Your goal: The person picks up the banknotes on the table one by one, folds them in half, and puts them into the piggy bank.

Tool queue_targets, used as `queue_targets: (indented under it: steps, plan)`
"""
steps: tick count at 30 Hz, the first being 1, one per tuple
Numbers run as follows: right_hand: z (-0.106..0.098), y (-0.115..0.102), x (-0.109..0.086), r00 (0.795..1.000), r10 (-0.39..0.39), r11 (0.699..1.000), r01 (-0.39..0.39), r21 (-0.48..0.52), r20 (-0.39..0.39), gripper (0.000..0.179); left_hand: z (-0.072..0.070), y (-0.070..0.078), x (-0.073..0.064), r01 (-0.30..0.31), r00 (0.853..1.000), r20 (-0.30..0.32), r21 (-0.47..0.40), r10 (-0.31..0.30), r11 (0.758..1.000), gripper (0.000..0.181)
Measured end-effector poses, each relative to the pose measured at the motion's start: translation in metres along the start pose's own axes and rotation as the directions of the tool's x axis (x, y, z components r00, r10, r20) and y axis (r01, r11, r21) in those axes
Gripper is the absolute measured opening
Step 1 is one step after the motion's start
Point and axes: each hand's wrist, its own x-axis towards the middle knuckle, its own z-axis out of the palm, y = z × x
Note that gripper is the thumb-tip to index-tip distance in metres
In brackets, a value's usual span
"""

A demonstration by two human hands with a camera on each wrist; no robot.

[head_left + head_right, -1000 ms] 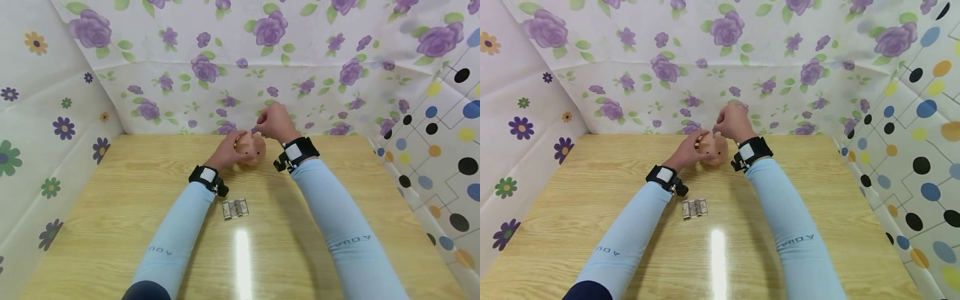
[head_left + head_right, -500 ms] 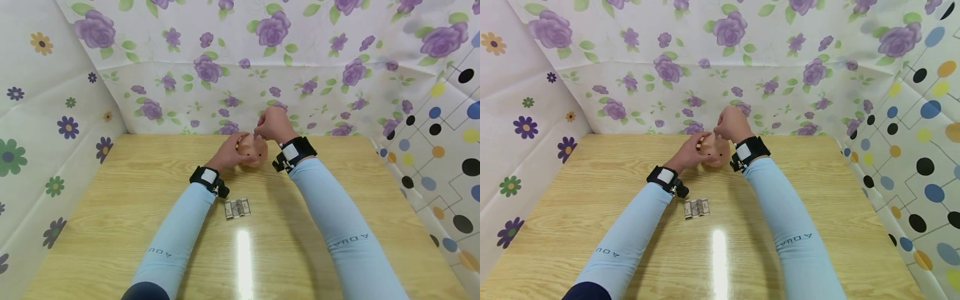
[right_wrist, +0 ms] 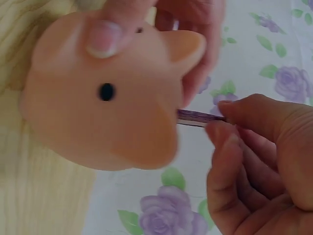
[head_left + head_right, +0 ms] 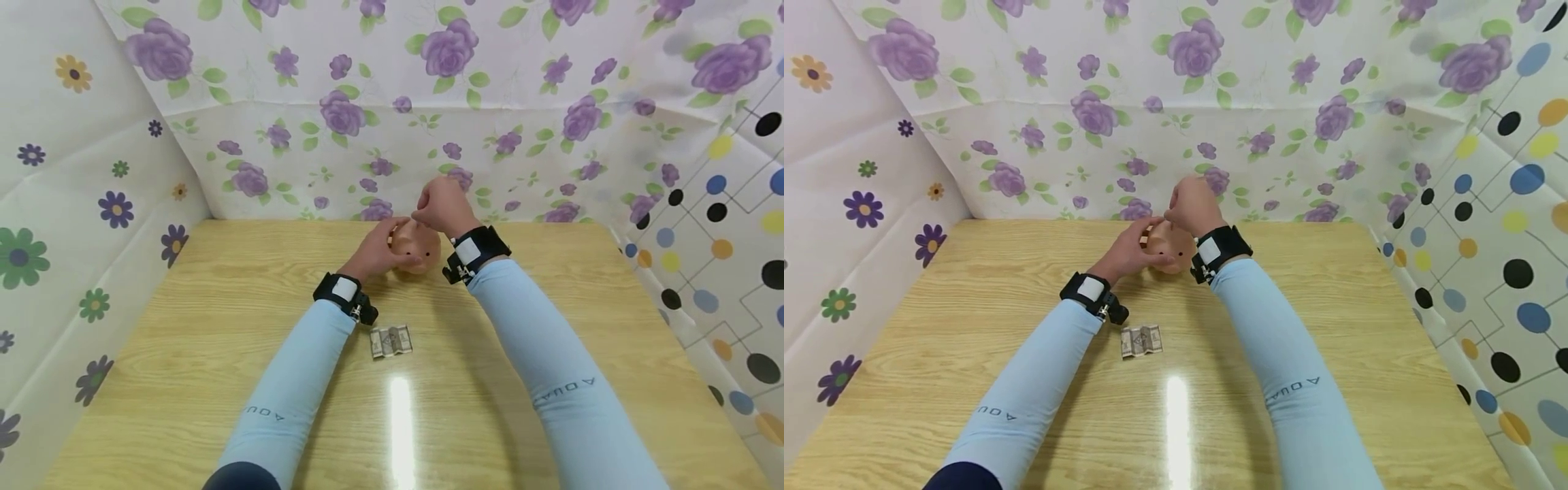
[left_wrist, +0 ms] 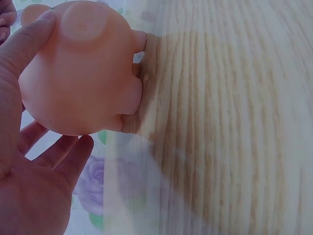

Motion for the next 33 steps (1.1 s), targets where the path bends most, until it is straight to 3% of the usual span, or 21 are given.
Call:
queue_targets:
  steps: [10, 16, 19, 23, 26, 29, 33]
  plan:
    - [0.030, 0.029, -0.008, 0.996, -0.060, 0.998, 0.062, 0.024, -0.068, 0.017, 0.007, 0.005, -0.002, 0.006, 1.000, -0.003, 0.021, -0.006, 1.000, 0.092]
    - [0.041, 0.040, -0.017, 0.983, -0.129, 0.990, 0.136, 0.044, -0.134, 0.026, 0.007, 0.006, -0.002, 0.005, 1.000, -0.004, 0.018, -0.005, 1.000, 0.093]
    - [0.049, 0.048, -0.024, 0.948, -0.246, 0.968, 0.250, -0.007, -0.203, 0.030, 0.007, 0.004, -0.001, -0.001, 1.000, -0.010, -0.003, 0.001, 1.000, 0.091]
    - [0.066, 0.066, -0.036, 0.849, -0.439, 0.898, 0.410, -0.157, -0.293, 0.024, 0.008, 0.000, -0.001, -0.018, 1.000, -0.015, -0.036, 0.018, 0.999, 0.089]
    - [0.076, 0.074, -0.042, 0.791, -0.514, 0.858, 0.474, -0.197, -0.333, 0.028, 0.007, -0.003, -0.003, -0.022, 1.000, -0.019, -0.035, 0.022, 0.999, 0.089]
    - [0.080, 0.075, -0.044, 0.768, -0.524, 0.850, 0.503, -0.159, -0.369, 0.030, 0.005, -0.005, -0.005, -0.023, 1.000, -0.012, -0.013, 0.023, 1.000, 0.093]
    - [0.075, 0.067, -0.046, 0.772, -0.489, 0.862, 0.498, -0.093, -0.407, 0.030, -0.001, -0.005, -0.009, -0.001, 1.000, 0.014, 0.017, 0.001, 1.000, 0.105]
